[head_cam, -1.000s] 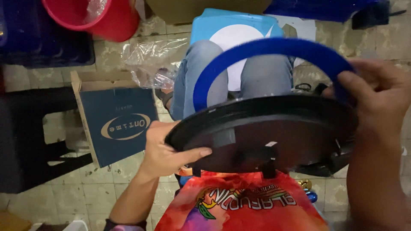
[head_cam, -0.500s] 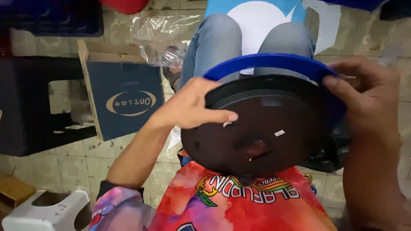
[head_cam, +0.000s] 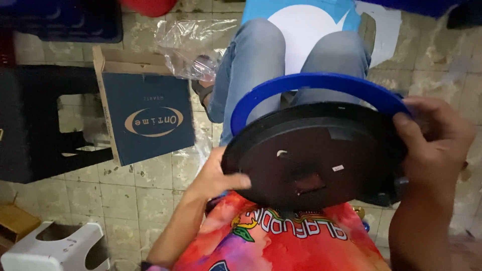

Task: Assembling a wall clock by fitting the clock face into a plastic frame and securing it with screws using a screwdriver.

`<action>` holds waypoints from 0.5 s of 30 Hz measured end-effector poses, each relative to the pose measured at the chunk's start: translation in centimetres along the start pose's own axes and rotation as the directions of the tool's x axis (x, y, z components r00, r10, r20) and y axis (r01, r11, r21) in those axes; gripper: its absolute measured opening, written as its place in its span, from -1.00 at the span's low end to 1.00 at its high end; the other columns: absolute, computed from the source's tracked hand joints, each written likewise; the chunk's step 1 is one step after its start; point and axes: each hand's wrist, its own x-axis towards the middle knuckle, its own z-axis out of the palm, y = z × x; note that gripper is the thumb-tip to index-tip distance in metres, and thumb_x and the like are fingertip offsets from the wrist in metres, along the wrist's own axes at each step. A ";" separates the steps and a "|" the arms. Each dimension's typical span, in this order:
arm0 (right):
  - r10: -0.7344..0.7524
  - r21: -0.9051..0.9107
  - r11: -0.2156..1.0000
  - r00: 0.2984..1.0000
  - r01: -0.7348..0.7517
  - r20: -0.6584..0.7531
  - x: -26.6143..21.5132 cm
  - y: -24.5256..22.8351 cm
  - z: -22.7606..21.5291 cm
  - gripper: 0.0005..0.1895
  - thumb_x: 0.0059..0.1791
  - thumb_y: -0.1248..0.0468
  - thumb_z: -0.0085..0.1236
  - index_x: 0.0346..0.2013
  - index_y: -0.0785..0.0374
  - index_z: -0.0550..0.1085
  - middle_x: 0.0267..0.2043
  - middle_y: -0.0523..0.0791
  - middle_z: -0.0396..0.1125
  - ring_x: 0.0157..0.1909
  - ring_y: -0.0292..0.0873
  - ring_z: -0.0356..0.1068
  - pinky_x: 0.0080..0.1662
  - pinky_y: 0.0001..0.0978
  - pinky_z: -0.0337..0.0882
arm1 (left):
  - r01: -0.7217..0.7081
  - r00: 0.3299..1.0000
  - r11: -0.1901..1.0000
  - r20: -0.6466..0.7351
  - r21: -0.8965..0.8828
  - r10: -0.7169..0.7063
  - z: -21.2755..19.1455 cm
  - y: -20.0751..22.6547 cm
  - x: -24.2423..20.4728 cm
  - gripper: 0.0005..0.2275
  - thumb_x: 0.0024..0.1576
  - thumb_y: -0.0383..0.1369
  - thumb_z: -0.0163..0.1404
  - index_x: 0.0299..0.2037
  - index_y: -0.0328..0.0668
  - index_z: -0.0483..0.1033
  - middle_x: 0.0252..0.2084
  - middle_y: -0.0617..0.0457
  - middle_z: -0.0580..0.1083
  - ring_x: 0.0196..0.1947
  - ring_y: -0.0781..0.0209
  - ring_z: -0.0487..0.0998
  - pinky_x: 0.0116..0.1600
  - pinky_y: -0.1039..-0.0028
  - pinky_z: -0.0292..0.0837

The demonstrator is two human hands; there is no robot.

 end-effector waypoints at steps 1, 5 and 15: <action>-0.022 -0.010 1.000 1.000 0.022 0.009 0.1 -0.1 0.0 -0.74 0.20 0.60 0.14 0.19 0.47 0.43 -0.05 -0.01 0.32 -0.29 -0.26 0.16 -0.14 -0.52 0.19 | -0.014 0.999 1.000 -0.051 0.007 0.014 0.0 -0.5 -0.4 -0.34 -0.28 -0.59 0.34 0.14 -0.40 0.47 0.05 -0.03 0.57 -0.04 0.19 0.55 0.18 0.37 0.47; -0.047 -0.031 0.998 0.997 0.048 0.056 1.4 -0.2 -0.8 -0.71 0.17 0.61 0.10 0.19 0.54 0.42 0.01 0.09 0.37 -0.22 -0.16 0.29 -0.03 -0.43 0.31 | -0.154 0.977 0.949 -0.101 0.277 0.188 2.9 3.1 -0.6 -0.47 -0.21 -0.53 0.28 0.04 -0.48 0.50 -0.10 -0.04 0.61 -0.21 0.22 0.56 0.00 0.44 0.53; -0.123 -0.031 0.989 0.912 0.146 0.392 6.0 -8.7 -3.1 -0.65 -0.20 0.47 0.30 -0.12 0.39 0.56 -0.35 0.05 0.56 -0.60 -0.19 0.48 -0.60 -0.52 0.39 | -0.361 0.920 0.656 0.367 0.663 0.136 8.1 13.9 4.0 -0.65 -0.21 -0.43 0.16 -0.16 -0.21 0.51 -0.50 0.09 0.57 -0.64 0.19 0.50 -0.46 0.53 0.40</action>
